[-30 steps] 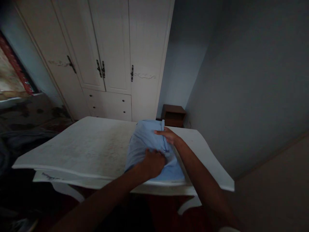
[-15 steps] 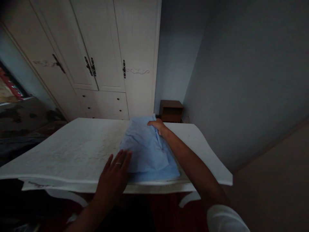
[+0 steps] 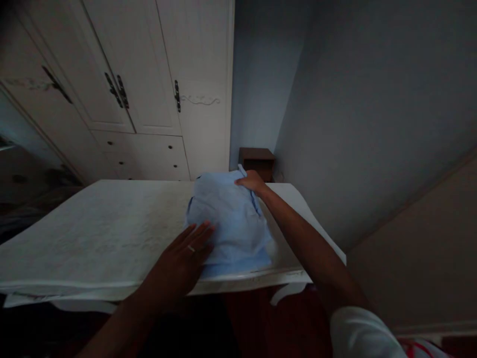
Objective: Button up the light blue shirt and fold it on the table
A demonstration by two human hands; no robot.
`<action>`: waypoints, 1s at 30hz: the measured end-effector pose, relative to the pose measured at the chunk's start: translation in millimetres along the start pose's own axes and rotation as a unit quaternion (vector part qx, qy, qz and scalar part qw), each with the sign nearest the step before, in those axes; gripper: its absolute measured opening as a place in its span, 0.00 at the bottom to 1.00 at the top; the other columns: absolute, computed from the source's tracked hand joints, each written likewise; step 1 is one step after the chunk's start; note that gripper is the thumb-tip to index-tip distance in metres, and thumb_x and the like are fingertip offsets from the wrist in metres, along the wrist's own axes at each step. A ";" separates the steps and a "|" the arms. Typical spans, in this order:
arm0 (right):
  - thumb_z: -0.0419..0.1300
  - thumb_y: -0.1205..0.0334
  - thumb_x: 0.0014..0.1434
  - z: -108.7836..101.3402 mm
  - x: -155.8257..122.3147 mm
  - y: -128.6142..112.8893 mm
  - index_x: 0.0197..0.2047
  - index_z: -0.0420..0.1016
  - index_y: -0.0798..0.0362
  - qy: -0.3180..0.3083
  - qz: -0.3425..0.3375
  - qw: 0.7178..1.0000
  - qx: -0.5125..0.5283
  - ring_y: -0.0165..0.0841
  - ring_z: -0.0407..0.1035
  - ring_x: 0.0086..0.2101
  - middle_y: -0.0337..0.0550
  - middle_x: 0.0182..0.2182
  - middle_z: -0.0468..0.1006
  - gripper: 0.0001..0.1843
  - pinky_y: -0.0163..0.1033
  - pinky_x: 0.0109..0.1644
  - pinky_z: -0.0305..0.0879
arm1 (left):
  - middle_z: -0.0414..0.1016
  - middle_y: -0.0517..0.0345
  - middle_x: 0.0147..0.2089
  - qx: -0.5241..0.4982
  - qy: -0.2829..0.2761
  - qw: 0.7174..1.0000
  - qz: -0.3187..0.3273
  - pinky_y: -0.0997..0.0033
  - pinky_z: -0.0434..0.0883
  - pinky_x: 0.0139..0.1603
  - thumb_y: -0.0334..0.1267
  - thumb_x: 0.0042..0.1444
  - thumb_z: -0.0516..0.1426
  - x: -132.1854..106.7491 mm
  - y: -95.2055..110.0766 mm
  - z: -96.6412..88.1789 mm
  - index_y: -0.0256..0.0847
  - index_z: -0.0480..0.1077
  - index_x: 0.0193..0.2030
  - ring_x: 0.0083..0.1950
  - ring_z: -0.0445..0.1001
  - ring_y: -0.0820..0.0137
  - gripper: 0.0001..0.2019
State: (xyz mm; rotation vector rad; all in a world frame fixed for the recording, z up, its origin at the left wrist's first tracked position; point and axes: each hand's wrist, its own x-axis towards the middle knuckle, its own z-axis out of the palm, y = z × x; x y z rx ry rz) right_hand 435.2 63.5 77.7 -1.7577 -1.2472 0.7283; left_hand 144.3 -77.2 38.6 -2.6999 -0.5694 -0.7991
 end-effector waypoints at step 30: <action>0.75 0.64 0.36 -51.1 -113.0 65.1 0.62 0.55 0.50 -0.290 0.168 0.936 0.108 0.29 0.70 0.25 0.34 0.28 0.75 0.52 0.32 0.25 0.66 | 0.38 0.56 0.75 -0.129 -0.089 0.987 -0.046 0.43 0.55 0.67 0.16 0.39 0.47 -50.1 -24.0 25.1 0.48 0.51 0.69 0.74 0.38 0.57 0.46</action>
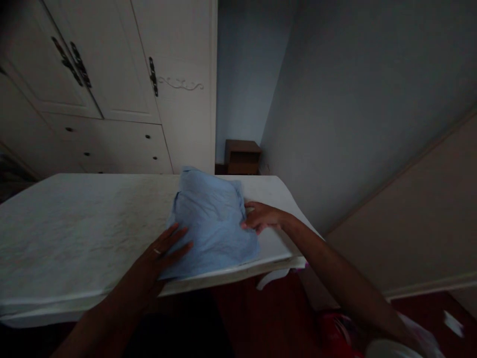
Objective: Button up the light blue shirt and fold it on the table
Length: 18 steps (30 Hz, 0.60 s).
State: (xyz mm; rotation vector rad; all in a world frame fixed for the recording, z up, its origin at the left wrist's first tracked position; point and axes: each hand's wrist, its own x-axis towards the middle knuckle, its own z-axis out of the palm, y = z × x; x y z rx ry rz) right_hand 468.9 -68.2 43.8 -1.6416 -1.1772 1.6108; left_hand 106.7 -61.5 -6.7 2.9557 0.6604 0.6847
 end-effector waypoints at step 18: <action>0.66 0.62 0.51 -1.5 40.7 -12.0 0.48 0.72 0.53 0.252 -0.146 0.948 -0.129 0.29 0.71 0.29 0.42 0.34 0.79 0.20 0.29 0.26 0.64 | 0.54 0.49 0.70 0.002 -0.025 1.000 0.018 0.45 0.54 0.68 0.43 0.62 0.52 11.6 -8.8 -39.7 0.42 0.49 0.70 0.71 0.50 0.59 0.30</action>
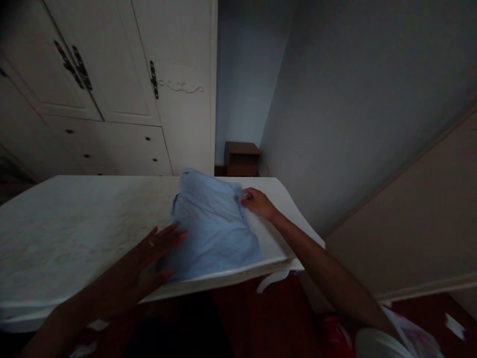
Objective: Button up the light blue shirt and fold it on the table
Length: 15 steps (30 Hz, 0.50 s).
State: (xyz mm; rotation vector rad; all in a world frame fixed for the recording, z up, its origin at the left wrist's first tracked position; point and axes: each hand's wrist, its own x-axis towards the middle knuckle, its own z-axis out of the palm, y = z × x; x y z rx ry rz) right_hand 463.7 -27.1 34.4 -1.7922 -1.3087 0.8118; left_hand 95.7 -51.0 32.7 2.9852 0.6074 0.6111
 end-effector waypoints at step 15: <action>0.68 0.71 0.40 33.9 118.8 -22.7 0.19 0.73 0.58 -0.003 0.066 0.998 0.020 0.22 0.58 0.16 0.34 0.12 0.67 0.07 0.27 0.20 0.55 | 0.59 0.39 0.67 0.091 -0.078 0.992 -0.050 0.43 0.49 0.67 0.61 0.61 0.45 74.1 -36.6 43.0 0.37 0.58 0.66 0.70 0.54 0.53 0.35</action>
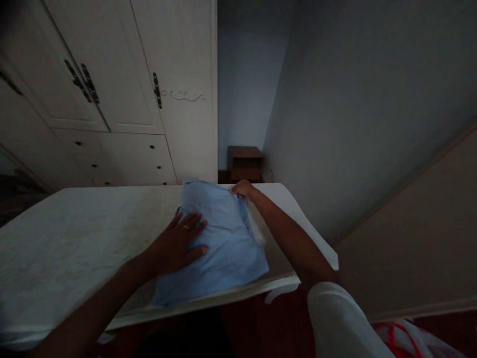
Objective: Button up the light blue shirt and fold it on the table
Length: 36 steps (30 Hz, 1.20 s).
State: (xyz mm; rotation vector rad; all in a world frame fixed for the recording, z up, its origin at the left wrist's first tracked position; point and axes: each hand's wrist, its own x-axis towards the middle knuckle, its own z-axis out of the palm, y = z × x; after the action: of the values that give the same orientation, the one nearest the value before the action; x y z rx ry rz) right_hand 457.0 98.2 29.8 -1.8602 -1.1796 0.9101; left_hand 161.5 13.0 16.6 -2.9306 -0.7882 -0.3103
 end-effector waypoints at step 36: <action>0.69 0.42 0.36 3.8 -7.2 45.0 0.21 0.66 0.53 0.008 -0.075 0.986 0.147 0.28 0.61 0.22 0.33 0.17 0.67 0.24 0.34 0.27 0.57 | 0.52 0.32 0.69 -0.061 -0.065 0.990 0.106 0.36 0.35 0.67 0.68 0.52 0.48 -24.3 59.5 -10.7 0.35 0.47 0.70 0.71 0.46 0.43 0.47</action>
State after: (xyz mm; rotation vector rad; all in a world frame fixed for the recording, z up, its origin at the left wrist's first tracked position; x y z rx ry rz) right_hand 469.7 78.7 -9.7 -1.5198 -1.0946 0.9278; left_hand 169.1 -51.6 19.6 -3.1395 -0.4792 -0.1571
